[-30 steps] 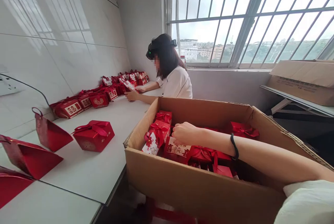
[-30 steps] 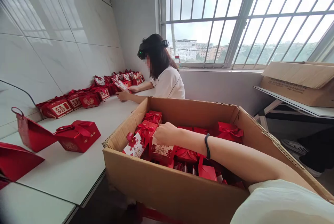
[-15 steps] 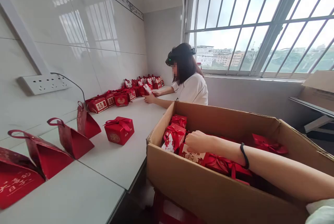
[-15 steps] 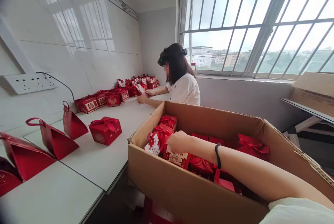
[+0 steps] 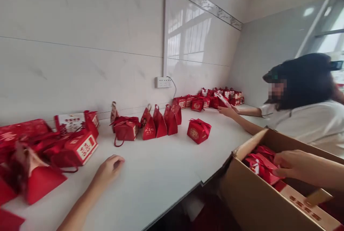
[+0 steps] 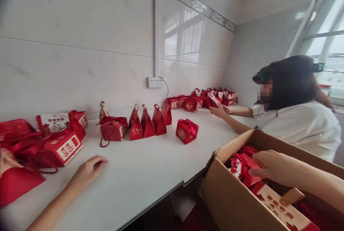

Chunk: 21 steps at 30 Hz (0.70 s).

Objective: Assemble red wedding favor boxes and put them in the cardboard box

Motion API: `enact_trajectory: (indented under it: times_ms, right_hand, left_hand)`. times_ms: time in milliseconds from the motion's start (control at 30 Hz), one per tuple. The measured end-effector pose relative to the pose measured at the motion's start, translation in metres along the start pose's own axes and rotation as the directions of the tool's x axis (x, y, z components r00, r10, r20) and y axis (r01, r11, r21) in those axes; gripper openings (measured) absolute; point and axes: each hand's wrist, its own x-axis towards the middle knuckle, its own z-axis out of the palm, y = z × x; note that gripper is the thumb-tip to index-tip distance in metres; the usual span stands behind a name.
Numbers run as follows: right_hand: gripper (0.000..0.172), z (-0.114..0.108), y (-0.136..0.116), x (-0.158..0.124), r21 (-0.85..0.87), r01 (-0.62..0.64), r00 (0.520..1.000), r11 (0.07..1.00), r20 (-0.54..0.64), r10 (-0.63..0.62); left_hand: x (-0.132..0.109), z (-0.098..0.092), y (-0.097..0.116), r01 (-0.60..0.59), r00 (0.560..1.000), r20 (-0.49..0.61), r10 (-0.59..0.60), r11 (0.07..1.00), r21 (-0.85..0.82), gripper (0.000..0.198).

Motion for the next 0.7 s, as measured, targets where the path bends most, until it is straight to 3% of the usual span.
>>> enact_trajectory:
  times_ms: [133, 233, 267, 367, 467, 633, 700]
  right_hand:
    - [0.019, -0.030, -0.072, 0.037, 0.034, 0.253, 0.965, 0.967, 0.056, -0.255]
    - [0.019, -0.033, -0.157, 0.053, 0.074, 0.449, 0.888, 0.891, 0.074, -0.453]
    - [0.021, -0.029, -0.187, 0.056, 0.126, 0.515, 0.842, 0.848, 0.116, -0.528]
    - [0.022, -0.004, -0.273, 0.061, 0.293, 0.624, 0.714, 0.724, 0.161, -0.681]
    - [0.018, 0.033, -0.346, 0.068, 0.398, 0.671, 0.648, 0.626, 0.096, -0.756]
    - [0.019, 0.091, -0.440, 0.081, 0.557, 0.640, 0.642, 0.530, -0.009, -0.766]
    - [0.029, 0.105, -0.473, 0.083, 0.600, 0.623, 0.656, 0.501, -0.054, -0.752]
  left_hand:
    - [-0.005, 0.006, 0.005, 0.024, 0.999, -0.043, -0.025, 1.000, -0.015, 0.019]
    - [-0.010, 0.009, 0.007, 0.024, 0.998, -0.056, -0.026, 0.999, -0.035, 0.019]
    - [-0.012, 0.009, 0.007, 0.020, 0.998, -0.060, -0.023, 0.999, -0.045, 0.019]
    - [-0.017, 0.009, 0.008, 0.013, 0.997, -0.081, -0.019, 0.997, -0.075, 0.019]
    - [-0.019, 0.008, 0.010, 0.017, 0.994, -0.105, -0.027, 0.995, -0.094, 0.019]
    - [-0.015, 0.011, 0.006, 0.087, 0.982, -0.157, -0.103, 0.991, -0.106, 0.019]
    - [-0.012, 0.012, 0.003, 0.139, 0.974, -0.166, -0.157, 0.984, -0.114, 0.016]
